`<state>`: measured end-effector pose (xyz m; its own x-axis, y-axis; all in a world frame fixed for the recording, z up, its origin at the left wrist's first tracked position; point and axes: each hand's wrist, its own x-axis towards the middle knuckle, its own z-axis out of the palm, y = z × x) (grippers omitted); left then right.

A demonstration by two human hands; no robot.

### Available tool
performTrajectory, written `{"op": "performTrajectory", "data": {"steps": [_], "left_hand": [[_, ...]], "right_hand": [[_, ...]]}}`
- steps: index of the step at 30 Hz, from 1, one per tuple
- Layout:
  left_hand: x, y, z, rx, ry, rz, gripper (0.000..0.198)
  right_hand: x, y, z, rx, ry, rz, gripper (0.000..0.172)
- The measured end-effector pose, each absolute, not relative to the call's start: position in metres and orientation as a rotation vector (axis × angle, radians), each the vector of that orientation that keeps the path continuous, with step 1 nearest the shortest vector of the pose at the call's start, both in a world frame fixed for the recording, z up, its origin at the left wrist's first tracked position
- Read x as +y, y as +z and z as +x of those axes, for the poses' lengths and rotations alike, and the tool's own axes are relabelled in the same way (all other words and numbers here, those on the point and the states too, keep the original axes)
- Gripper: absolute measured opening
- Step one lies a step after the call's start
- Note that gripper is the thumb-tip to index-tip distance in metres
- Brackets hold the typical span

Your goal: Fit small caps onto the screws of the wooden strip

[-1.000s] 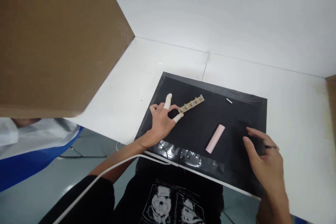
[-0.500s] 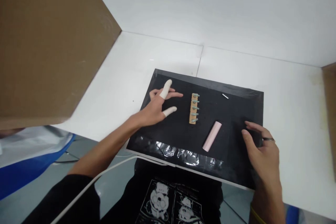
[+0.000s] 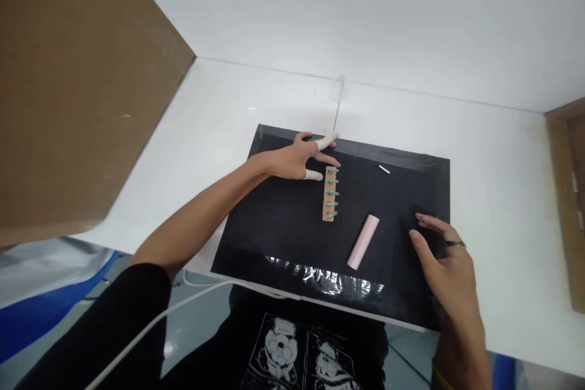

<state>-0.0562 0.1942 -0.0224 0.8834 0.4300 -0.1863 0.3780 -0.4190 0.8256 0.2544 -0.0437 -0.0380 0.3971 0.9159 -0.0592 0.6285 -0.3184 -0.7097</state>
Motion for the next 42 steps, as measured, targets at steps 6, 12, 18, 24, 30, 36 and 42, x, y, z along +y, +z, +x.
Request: {"op": "performTrajectory", "data": {"steps": [6, 12, 18, 24, 30, 36, 42], "left_hand": [[0.191, -0.025, -0.053, 0.634, 0.106, 2.068, 0.091], [0.184, -0.026, -0.061, 0.674, 0.167, 2.159, 0.088], [0.152, -0.036, -0.074, 0.946, 0.45, 2.172, 0.105], [0.115, -0.049, -0.066, 1.118, 0.608, 2.279, 0.12], [0.104, -0.049, -0.058, 1.222, 0.641, 2.271, 0.124], [0.107, -0.051, -0.056, 1.235, 0.584, 2.233, 0.121], [0.107, -0.049, -0.065, 1.169, 0.611, 2.202, 0.115]], "right_hand": [[-0.044, -0.039, 0.254, -1.317, 0.633, -2.048, 0.043], [-0.045, -0.036, 0.254, -1.327, 0.637, -2.061, 0.044], [-0.047, -0.039, 0.255, -1.381, 0.638, -2.032, 0.045], [-0.049, -0.034, 0.247, -1.438, 0.608, -1.987, 0.045], [-0.044, -0.031, 0.246, -1.536, 0.565, -1.928, 0.044], [-0.018, -0.029, 0.255, -1.661, 0.527, -1.911, 0.045], [-0.014, -0.017, 0.246, -2.008, 0.384, -1.826, 0.032]]}}
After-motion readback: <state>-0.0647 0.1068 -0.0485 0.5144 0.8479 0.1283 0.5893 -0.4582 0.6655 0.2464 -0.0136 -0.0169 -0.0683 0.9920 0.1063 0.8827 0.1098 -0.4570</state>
